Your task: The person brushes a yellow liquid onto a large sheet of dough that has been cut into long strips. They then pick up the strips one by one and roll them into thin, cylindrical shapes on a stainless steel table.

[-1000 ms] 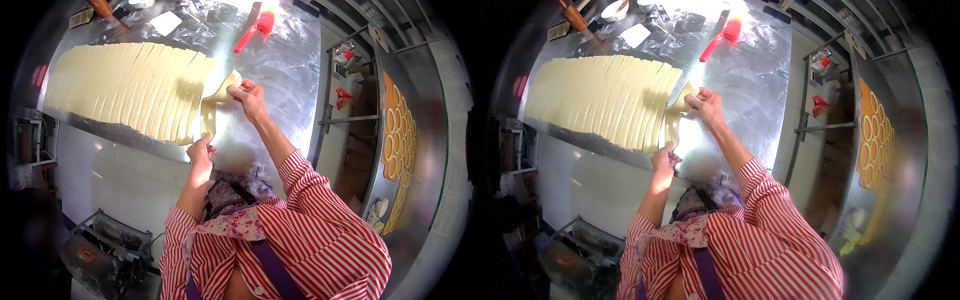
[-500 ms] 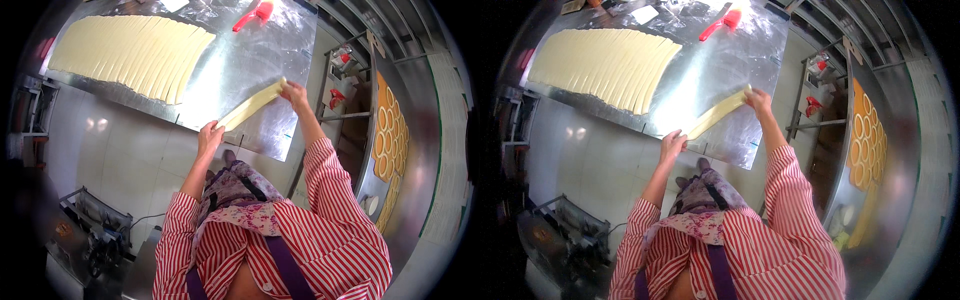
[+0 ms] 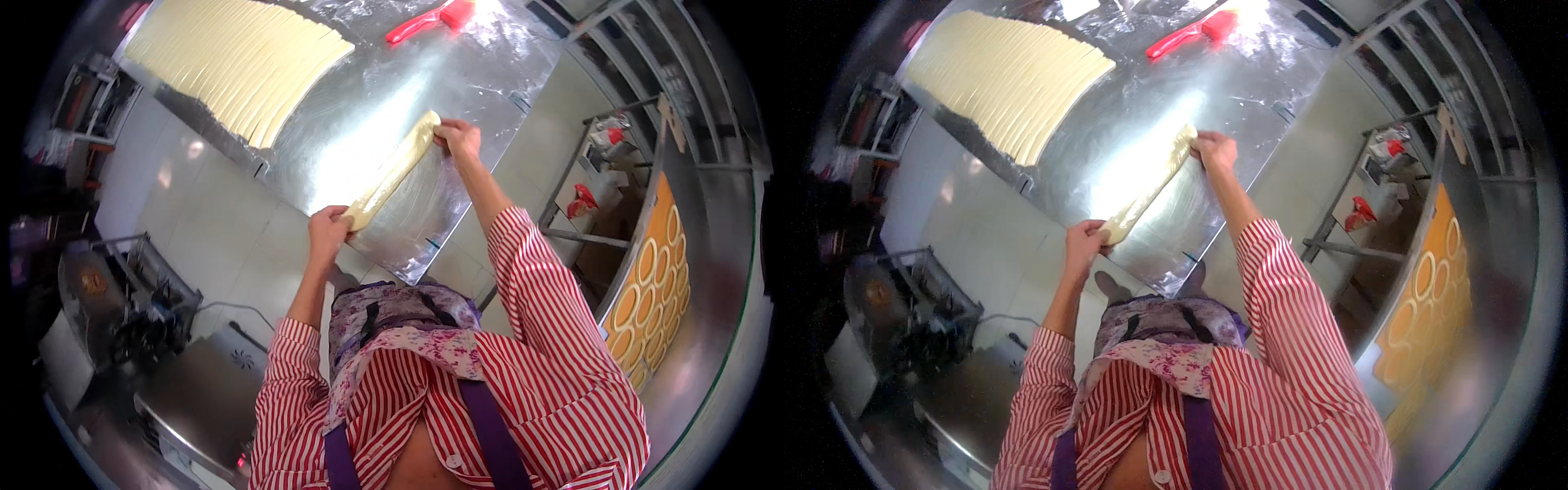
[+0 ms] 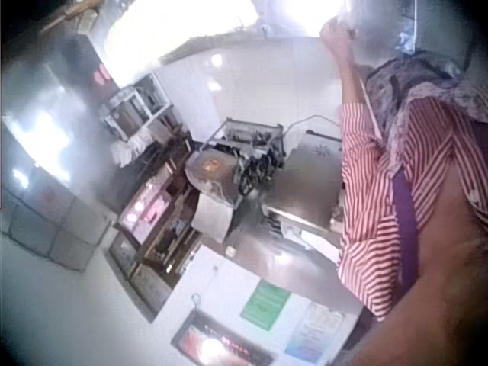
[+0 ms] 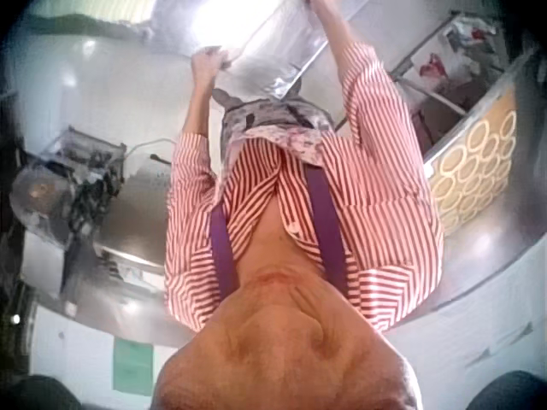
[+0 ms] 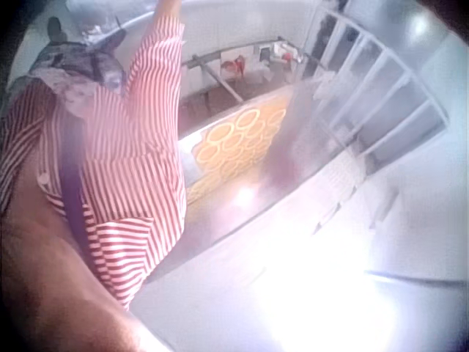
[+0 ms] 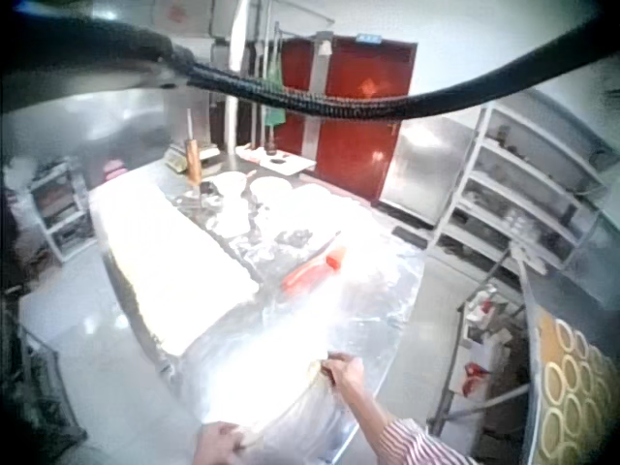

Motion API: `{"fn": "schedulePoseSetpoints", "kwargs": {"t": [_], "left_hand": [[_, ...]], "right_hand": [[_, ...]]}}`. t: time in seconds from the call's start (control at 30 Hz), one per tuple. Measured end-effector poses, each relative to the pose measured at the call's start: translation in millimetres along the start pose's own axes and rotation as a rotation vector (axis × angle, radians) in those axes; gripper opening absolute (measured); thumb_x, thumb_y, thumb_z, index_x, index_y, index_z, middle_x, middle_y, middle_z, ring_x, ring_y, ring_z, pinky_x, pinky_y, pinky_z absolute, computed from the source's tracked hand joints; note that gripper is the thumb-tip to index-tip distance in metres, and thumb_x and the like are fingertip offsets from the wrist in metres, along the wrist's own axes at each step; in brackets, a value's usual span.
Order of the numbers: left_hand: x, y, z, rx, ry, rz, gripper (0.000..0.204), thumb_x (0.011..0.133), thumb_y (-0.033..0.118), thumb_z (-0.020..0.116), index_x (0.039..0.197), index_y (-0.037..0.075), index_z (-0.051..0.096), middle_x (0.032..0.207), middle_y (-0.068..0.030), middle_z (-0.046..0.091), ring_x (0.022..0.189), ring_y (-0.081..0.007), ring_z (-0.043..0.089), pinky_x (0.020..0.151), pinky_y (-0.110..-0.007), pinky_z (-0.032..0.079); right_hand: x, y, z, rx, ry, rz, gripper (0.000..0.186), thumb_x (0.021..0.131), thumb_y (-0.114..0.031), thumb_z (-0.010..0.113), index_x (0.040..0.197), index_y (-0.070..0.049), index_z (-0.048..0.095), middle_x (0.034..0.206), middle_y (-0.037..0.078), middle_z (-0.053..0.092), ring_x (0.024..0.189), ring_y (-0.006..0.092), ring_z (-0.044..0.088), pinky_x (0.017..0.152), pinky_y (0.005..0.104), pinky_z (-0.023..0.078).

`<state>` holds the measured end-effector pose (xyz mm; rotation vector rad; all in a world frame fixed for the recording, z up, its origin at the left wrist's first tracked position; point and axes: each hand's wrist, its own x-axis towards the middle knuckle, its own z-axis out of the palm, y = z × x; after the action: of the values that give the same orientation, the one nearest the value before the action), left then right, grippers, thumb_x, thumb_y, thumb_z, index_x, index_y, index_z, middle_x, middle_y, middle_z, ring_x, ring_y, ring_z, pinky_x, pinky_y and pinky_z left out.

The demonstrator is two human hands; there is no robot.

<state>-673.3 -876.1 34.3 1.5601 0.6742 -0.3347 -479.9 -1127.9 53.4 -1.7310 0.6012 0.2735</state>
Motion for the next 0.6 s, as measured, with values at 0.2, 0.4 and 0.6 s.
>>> {"fn": "schedulePoseSetpoints", "kwargs": {"t": [0.2, 0.4, 0.6], "left_hand": [[-49, 18, 74, -0.046, -0.367, -0.217, 0.046, 0.083, 0.013, 0.069, 0.123, -0.007, 0.060, 0.076, -0.0107, 0.069, 0.065, -0.0131, 0.065, 0.058, -0.026, 0.051], [-18, 35, 45, 0.265, 0.149, 0.227, 0.033, 0.082, 0.018, 0.068, 0.113, 0.006, 0.071, 0.085, -0.0110, 0.073, 0.079, -0.0182, 0.068, 0.075, -0.032, 0.053], [91, 87, 46, 0.703, 0.180, 0.801, 0.050, 0.078, -0.005, 0.053, 0.126, 0.007, 0.062, 0.135, -0.0175, 0.055, 0.124, -0.0376, 0.051, 0.101, -0.043, 0.043]], "right_hand": [[29, 0, 52, 0.191, -0.522, -0.199, 0.056, 0.079, 0.000, 0.073, 0.131, 0.009, 0.054, 0.129, 0.024, 0.060, 0.115, 0.0287, 0.062, 0.093, 0.0339, 0.053], [-59, 14, -30, -0.643, -0.340, -0.497, 0.074, 0.070, -0.027, 0.082, 0.130, 0.006, 0.055, 0.120, 0.027, 0.062, 0.113, 0.0365, 0.061, 0.097, 0.0429, 0.049], [-132, 60, -58, -0.942, -0.278, -0.625, 0.067, 0.067, -0.017, 0.081, 0.126, 0.001, 0.052, 0.114, 0.022, 0.058, 0.106, 0.0401, 0.057, 0.091, 0.0465, 0.050]]}}
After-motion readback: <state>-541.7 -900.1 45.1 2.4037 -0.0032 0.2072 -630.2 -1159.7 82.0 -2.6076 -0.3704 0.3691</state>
